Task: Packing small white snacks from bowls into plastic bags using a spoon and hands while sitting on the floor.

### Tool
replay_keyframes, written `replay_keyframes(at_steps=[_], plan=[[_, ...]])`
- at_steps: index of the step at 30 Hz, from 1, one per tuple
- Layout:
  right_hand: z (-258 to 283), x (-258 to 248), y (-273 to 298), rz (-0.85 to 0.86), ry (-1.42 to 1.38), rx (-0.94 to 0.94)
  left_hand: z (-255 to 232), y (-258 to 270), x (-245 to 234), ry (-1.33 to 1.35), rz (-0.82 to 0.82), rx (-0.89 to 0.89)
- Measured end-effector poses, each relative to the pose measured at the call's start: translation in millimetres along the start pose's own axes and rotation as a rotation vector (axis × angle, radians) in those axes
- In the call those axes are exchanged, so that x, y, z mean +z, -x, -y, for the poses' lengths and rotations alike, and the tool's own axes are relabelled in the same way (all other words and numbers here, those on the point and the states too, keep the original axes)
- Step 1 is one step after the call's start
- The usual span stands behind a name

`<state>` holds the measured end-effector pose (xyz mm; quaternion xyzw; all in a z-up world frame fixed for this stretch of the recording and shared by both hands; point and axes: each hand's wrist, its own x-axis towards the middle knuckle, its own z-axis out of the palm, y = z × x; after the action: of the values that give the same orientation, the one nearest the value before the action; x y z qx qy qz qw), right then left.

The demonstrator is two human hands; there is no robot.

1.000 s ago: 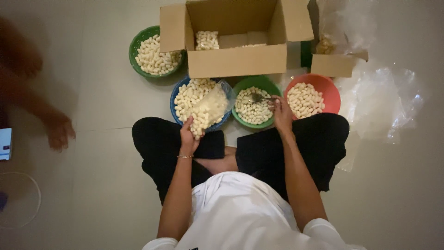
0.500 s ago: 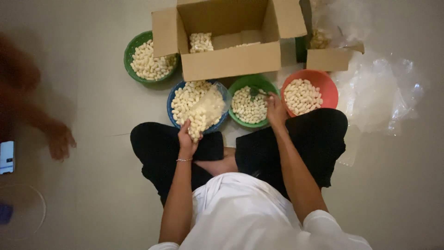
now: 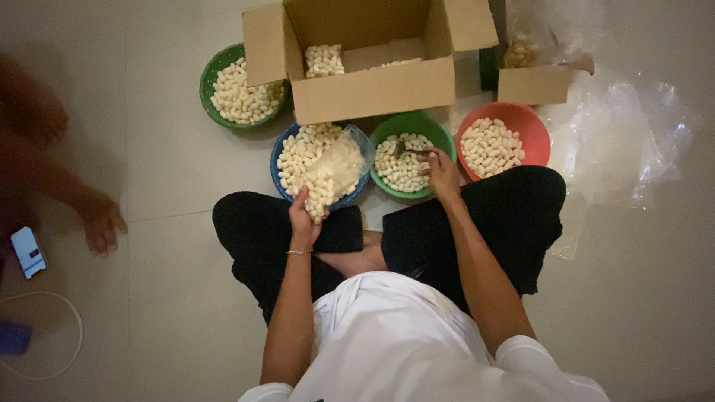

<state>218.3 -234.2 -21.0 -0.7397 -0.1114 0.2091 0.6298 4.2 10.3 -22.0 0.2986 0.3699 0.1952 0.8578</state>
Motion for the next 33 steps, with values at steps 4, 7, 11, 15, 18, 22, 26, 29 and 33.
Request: replay_keyframes(at_steps=[4, 7, 11, 15, 18, 22, 26, 29, 33], plan=[[-5.3, -2.0, -5.7, -0.084, -0.061, 0.032, 5.3, -5.2, -3.7, 0.013, 0.000, 0.004], [-13.1, -4.5, -11.4, -0.078, -0.105, 0.091, 2.6, -1.5, 0.4, 0.033, -0.008, 0.014], [-19.3, -5.9, -12.1, -0.090, -0.129, 0.082, -0.3, 3.5, 3.9, 0.019, -0.021, 0.008], [-1.9, -8.1, -7.9, -0.115, -0.140, 0.029, -11.1, 18.2, 21.5, 0.013, -0.024, 0.028], [21.6, -13.3, 10.5, -0.115, -0.206, -0.015, -10.6, 16.5, 22.1, 0.015, -0.037, 0.029], [74.4, -21.3, 32.9, -0.117, -0.151, -0.054, -8.8, 18.5, 22.5, -0.021, -0.041, 0.038], [139.7, -29.1, 49.0, -0.147, -0.089, -0.087, 7.2, 3.0, -1.2, -0.021, -0.009, 0.069], [177.8, -36.5, 59.7, -0.130, -0.018, -0.097, 3.0, 9.7, 5.7, -0.015, -0.003, 0.080], [199.9, -35.0, 64.5, -0.109, 0.058, -0.136, -4.2, 20.0, 17.4, -0.004, 0.016, 0.086]])
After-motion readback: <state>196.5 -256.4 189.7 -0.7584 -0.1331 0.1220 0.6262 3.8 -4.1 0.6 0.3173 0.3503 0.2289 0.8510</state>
